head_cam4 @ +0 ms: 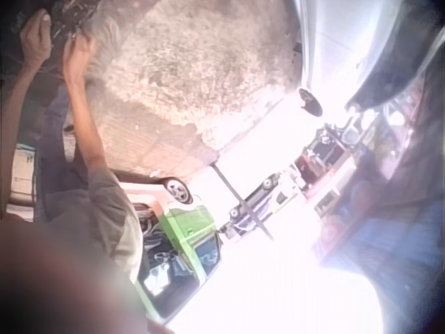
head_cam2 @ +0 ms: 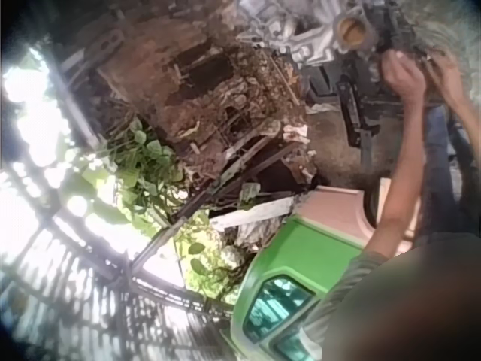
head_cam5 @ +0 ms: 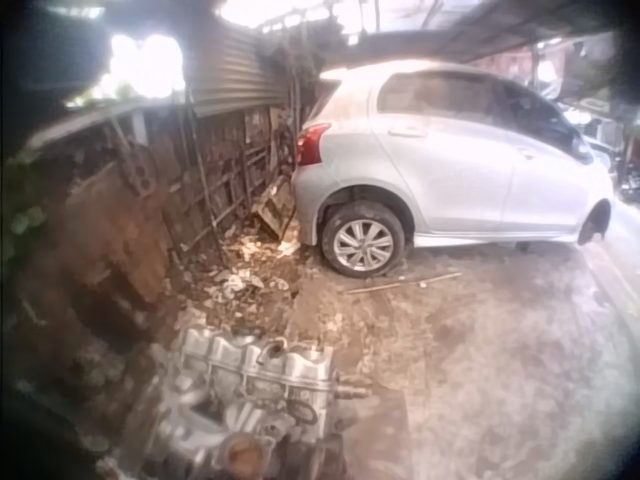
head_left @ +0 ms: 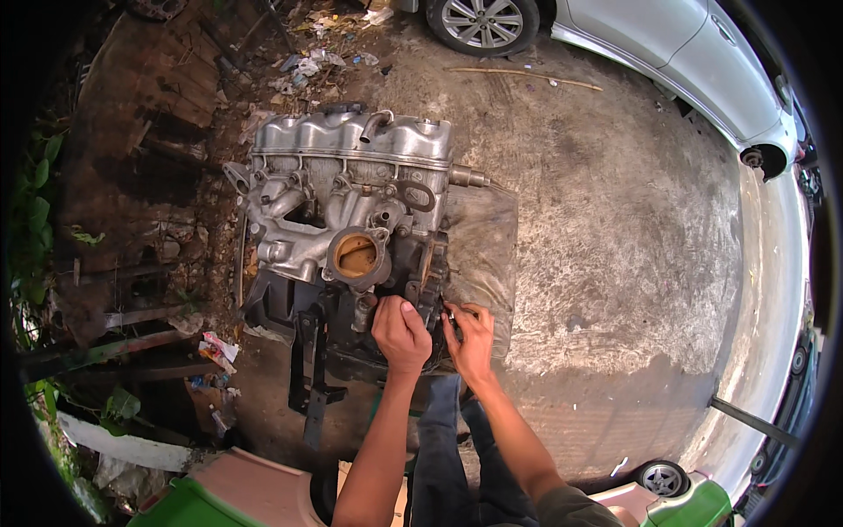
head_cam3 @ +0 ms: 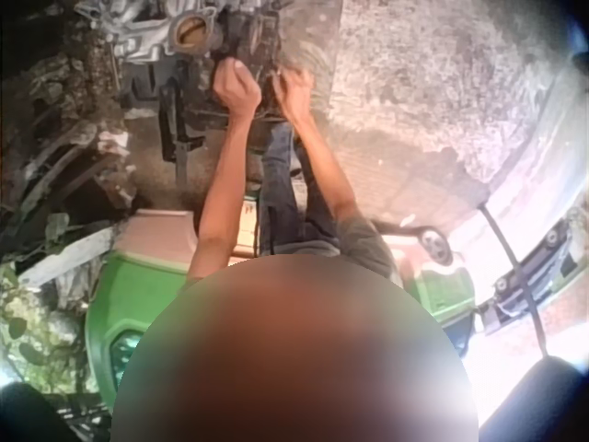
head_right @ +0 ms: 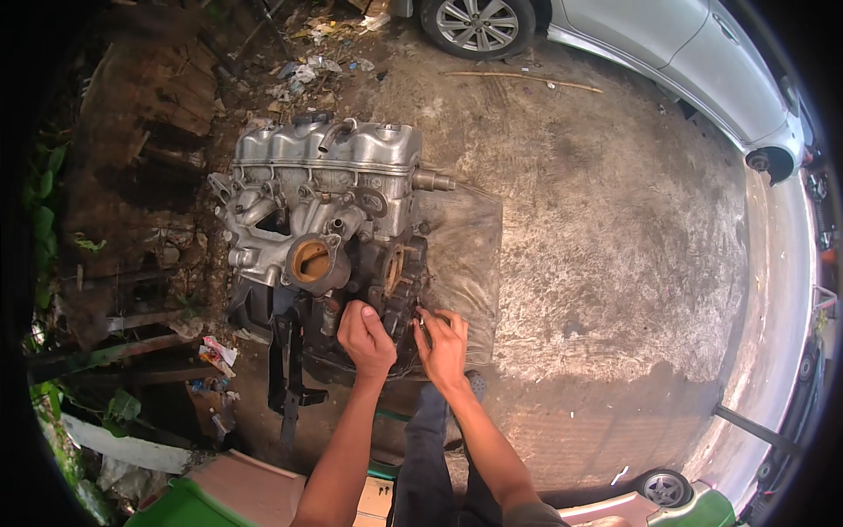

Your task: The person uses a wrench to loosen and remove bolts from a car engine block resting on a cloth on the ground. The person repeatedly turns the wrench and adjusts hand positions while working on the same bolt area.

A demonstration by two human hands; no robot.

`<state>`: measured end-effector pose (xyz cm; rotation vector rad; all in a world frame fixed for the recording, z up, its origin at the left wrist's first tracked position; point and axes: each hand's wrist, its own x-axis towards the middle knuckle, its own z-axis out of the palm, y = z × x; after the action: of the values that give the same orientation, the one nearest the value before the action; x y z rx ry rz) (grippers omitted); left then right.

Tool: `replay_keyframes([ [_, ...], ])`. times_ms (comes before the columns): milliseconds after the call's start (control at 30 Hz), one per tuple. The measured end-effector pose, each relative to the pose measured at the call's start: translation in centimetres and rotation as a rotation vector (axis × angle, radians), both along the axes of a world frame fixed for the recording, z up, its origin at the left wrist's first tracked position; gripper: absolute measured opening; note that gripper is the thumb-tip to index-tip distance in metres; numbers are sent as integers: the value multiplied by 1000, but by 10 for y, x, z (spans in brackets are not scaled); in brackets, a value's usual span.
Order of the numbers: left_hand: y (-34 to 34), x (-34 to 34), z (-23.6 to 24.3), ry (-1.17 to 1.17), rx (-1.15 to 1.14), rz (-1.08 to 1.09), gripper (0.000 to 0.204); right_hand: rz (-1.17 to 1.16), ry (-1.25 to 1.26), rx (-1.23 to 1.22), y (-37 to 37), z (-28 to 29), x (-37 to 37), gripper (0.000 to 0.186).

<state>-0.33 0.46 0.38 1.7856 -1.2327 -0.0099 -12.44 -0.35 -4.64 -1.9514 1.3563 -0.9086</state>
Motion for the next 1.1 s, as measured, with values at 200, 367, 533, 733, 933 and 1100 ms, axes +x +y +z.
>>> replay_keyframes([
  [200, -6, 4, -4, -20, -4, -10, 29, -75, 51, -54, 10, -15, -2, 26],
  [367, -5, 4, -3, -14, 12, -9, 28, -126, -38, -67, 5, -21, -1, 20],
  [533, -7, 2, -1, 13, -8, -7, 32, -291, -132, 102, -12, -25, -2, 9],
  [733, -7, 3, -1, 16, -21, -8, 33, -506, -106, 174, -23, -26, -20, 18],
  [933, -7, 3, -1, 0, -17, -6, 34, -313, -76, 399, -48, -19, -6, 17],
  [1100, -7, 2, -1, -5, 0, -2, 34, -221, -66, 448, -75, -15, 14, 21],
])
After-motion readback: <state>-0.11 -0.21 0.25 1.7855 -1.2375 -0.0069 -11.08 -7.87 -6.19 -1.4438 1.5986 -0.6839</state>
